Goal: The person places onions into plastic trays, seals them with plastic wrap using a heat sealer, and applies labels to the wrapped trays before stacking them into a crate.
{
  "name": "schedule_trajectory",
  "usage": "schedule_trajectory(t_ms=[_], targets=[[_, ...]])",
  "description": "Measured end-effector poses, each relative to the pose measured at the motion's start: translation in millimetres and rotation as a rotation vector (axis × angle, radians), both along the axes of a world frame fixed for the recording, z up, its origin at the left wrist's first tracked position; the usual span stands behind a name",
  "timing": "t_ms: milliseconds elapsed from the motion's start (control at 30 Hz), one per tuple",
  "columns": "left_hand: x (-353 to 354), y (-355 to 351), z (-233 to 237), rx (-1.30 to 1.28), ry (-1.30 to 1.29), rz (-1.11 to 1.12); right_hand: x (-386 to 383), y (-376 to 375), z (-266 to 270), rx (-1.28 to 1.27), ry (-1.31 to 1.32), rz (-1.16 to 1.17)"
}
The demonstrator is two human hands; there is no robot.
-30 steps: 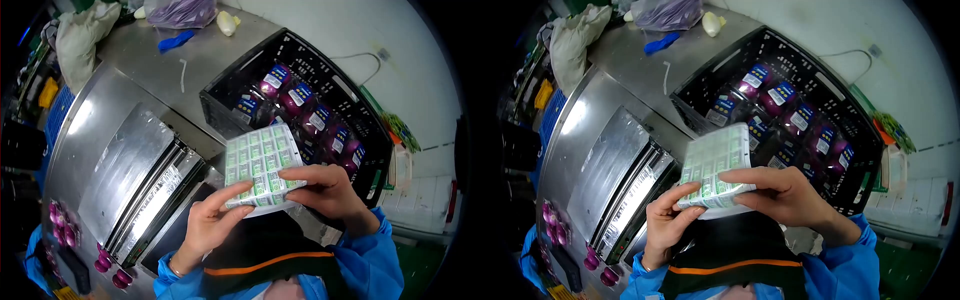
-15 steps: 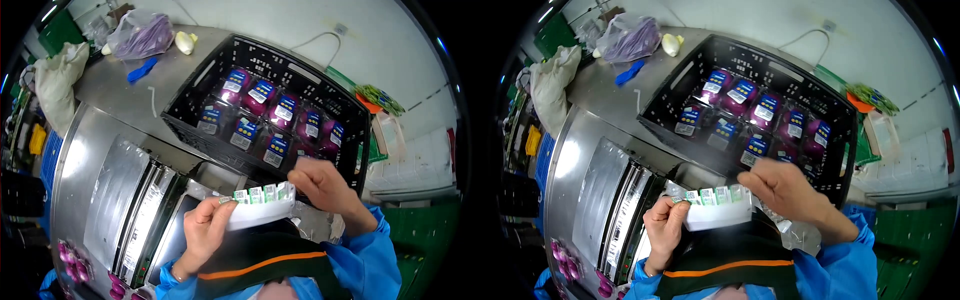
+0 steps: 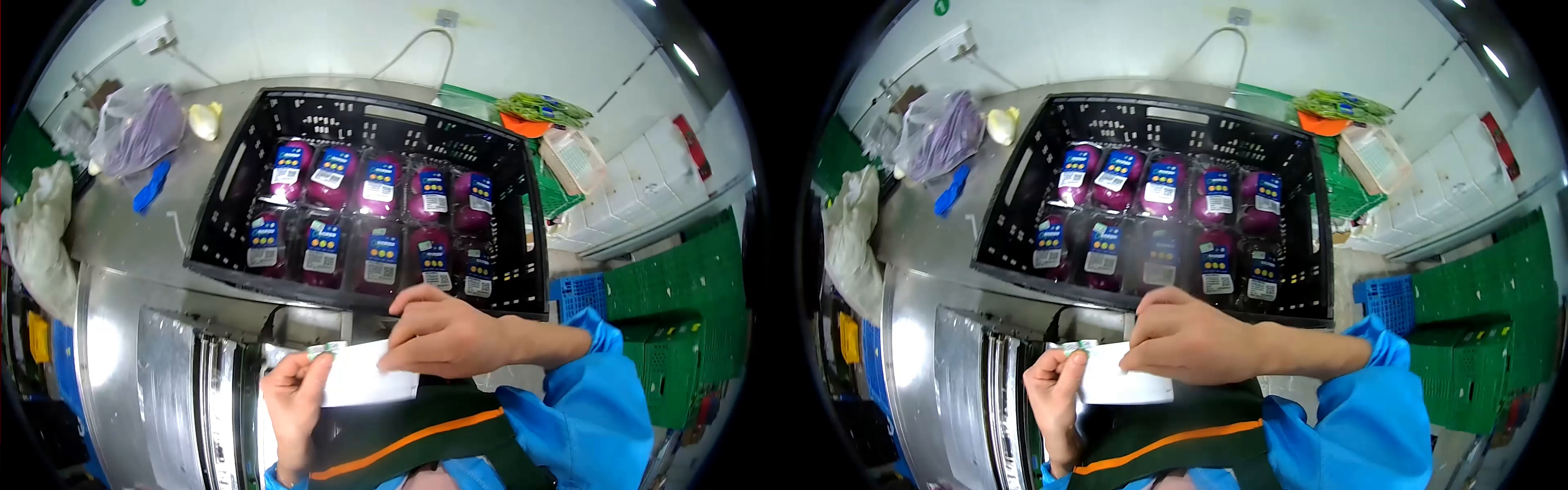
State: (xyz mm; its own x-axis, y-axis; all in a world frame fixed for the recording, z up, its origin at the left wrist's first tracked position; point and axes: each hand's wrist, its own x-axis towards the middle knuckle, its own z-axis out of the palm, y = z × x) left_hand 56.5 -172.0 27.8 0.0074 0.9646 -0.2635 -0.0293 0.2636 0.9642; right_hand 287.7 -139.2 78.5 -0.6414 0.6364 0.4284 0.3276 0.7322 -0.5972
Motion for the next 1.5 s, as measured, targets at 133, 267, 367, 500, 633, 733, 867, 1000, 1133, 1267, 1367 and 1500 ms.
schedule_trajectory(t_ms=[133, 267, 367, 500, 633, 733, 867, 1000, 1133, 1267, 1367, 1500], targets=[[-20.9, 0.0, -26.7, 0.043, -0.159, 0.095, 93.7, 59.1, -13.9, -0.521, 0.729, -0.955], [-1.1, 11.1, -3.3, -0.030, -0.091, -0.075, 247.2, 155.8, -157.2, -0.581, 0.447, -1.353], [3.6, 8.3, -18.9, -0.025, 0.016, -0.032, 277.5, 186.1, -210.2, -0.565, 0.338, -1.568], [0.6, 17.4, 4.1, -0.383, 0.097, -0.152, 271.5, 182.0, -219.4, -0.433, -0.006, -1.627], [5.4, 18.3, -17.7, -0.071, -0.016, -0.012, 229.2, 196.1, -199.1, -0.467, 0.100, -1.389], [13.8, 26.8, -7.8, -0.127, 0.023, -0.105, 183.0, 222.6, -206.3, -0.846, 0.410, -1.299], [5.3, 20.3, -3.8, -0.154, 0.066, -0.185, 170.8, 230.6, -216.0, -0.558, -0.313, -1.355], [-3.8, 8.4, -21.9, -0.118, -0.086, 0.003, 161.2, 243.9, -220.5, -0.282, -0.344, -1.372], [-1.5, 20.5, -14.1, -0.137, -0.096, -0.029, 95.5, 288.6, -201.6, -0.844, 0.725, -1.044], [-6.6, 24.8, -2.4, -0.165, -0.066, -0.008, 90.3, 301.2, -239.4, -0.254, -0.138, -1.160], [-15.1, 25.2, -1.6, -0.161, -0.119, 0.019, 89.9, 279.7, -219.2, 0.201, -0.283, -1.103], [-20.0, 27.8, 6.0, -0.077, -0.140, 0.046, 60.6, 264.6, -155.2, -0.603, 0.463, -0.897]])
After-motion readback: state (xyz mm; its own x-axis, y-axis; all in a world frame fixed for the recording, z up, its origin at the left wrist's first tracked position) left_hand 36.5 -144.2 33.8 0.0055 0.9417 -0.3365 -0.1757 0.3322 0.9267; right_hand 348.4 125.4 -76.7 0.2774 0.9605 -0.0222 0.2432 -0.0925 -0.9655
